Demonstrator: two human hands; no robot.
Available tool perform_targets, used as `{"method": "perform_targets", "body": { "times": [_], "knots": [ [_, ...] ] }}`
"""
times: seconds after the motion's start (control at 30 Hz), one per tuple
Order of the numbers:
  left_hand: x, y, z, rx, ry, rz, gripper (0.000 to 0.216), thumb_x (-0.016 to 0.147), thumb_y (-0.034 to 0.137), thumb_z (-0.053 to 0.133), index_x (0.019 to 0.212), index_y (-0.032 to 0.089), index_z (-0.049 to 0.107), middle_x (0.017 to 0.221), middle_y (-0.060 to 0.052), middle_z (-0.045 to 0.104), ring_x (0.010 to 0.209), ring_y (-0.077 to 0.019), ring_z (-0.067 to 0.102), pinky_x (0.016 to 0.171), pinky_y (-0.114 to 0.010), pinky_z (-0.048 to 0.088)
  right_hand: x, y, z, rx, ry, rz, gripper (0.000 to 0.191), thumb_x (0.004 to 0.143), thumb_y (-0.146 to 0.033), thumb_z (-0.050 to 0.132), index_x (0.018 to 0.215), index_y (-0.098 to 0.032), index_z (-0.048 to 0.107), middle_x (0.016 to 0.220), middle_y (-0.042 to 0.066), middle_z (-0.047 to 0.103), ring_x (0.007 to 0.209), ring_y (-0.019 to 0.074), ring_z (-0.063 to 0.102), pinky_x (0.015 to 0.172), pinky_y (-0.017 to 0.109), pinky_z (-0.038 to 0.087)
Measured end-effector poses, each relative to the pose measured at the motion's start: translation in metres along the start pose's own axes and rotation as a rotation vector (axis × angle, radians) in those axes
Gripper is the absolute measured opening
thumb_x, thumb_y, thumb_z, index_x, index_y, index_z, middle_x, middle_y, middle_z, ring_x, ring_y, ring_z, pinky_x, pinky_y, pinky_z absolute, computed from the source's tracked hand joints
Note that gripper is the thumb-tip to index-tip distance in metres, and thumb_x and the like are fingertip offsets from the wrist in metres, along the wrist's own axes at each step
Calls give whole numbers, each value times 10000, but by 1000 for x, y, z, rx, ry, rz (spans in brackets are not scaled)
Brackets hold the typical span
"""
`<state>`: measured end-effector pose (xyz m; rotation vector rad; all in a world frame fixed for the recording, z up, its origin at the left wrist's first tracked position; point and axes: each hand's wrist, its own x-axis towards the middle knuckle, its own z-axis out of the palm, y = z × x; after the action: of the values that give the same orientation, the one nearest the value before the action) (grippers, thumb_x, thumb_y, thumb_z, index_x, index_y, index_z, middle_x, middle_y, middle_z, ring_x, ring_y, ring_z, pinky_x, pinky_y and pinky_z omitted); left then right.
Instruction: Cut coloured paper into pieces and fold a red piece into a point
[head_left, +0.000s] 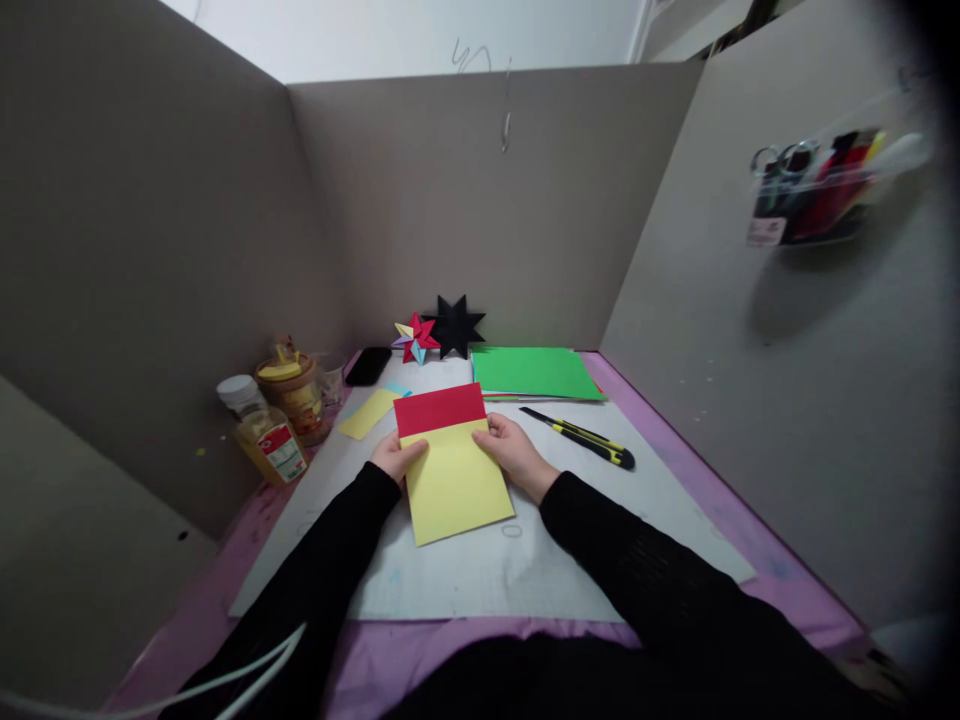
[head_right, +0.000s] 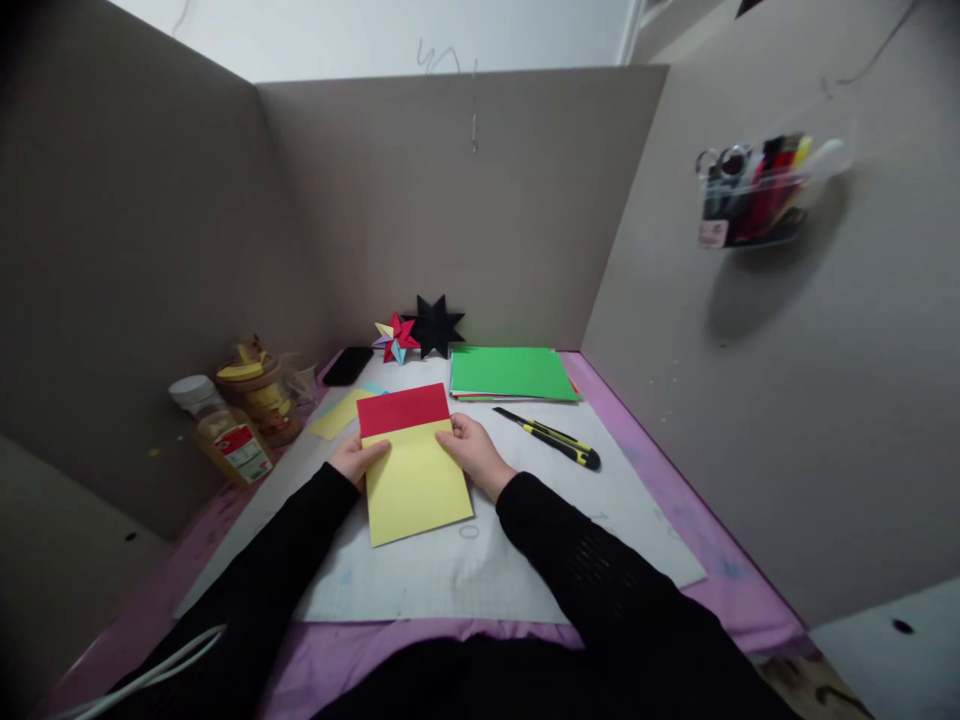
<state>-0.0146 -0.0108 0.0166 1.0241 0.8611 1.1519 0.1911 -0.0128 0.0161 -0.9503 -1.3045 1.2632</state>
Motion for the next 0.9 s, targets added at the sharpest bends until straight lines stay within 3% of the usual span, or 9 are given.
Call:
{"method": "perform_targets", "body": {
  "times": [0.07, 0.17, 0.23, 0.33, 0.67, 0.8, 0.9],
  "knots": [
    [0, -2, -1, 35, 6, 12, 535, 568, 325, 762, 1013, 98, 569, 857, -131, 704, 774, -289, 671, 755, -433, 514, 1, -5, -3, -282, 158, -201, 456, 731, -336, 582, 1150, -193, 472, 1164, 121, 577, 1065, 255, 542, 859, 436, 458],
    [1, -4, -2, 104, -11, 31, 513, 576, 334, 762, 990, 91, 579, 857, -135, 703, 753, -279, 671, 723, -411, 520, 3, -19, -5, -771, 281, -492, 578, 750, -313, 582, 1289, -202, 404, 1412, 127, 320, 1324, 282, 227, 1055, 495, 227],
    [1, -4, -1, 148, -31, 45, 510, 581, 341, 763, 988, 90, 587, 876, -139, 701, 753, -271, 670, 711, -391, 523, 4, -27, -4, -985, 261, -563, 555, 771, -330, 575, 1294, -213, 431, 1465, 107, 215, 1360, 307, 87, 1075, 522, 131],
    [0, -4, 1, 194, -53, 60, 483, 587, 352, 759, 969, 101, 603, 880, -128, 704, 737, -254, 669, 696, -368, 525, 4, -31, -2, -1121, 223, -562, 490, 789, -361, 561, 1258, -237, 489, 1482, 83, 185, 1357, 343, 69, 1055, 559, 119],
    [6, -8, -7, 200, -41, 39, 426, 602, 318, 750, 953, 120, 614, 863, -102, 705, 725, -240, 663, 692, -358, 516, -7, -25, -3, -1166, 165, -627, 455, 809, -294, 536, 1261, -262, 497, 1484, 57, 210, 1369, 320, 44, 1045, 583, 98],
    [8, -8, -10, 181, -42, 22, 462, 585, 328, 755, 970, 122, 607, 857, -101, 705, 722, -251, 665, 692, -372, 522, -8, -21, -8, -994, 107, -699, 251, 786, -213, 536, 1010, -238, 646, 1403, 51, 386, 1349, 269, 187, 1058, 523, 172],
    [7, -6, -10, 140, -20, 27, 497, 562, 328, 766, 982, 123, 593, 842, -97, 706, 692, -242, 667, 675, -364, 527, -4, -18, -14, -741, 80, -630, 135, 731, -202, 584, 840, -219, 663, 1343, 64, 458, 1301, 250, 306, 1052, 472, 236]
  ]
}}
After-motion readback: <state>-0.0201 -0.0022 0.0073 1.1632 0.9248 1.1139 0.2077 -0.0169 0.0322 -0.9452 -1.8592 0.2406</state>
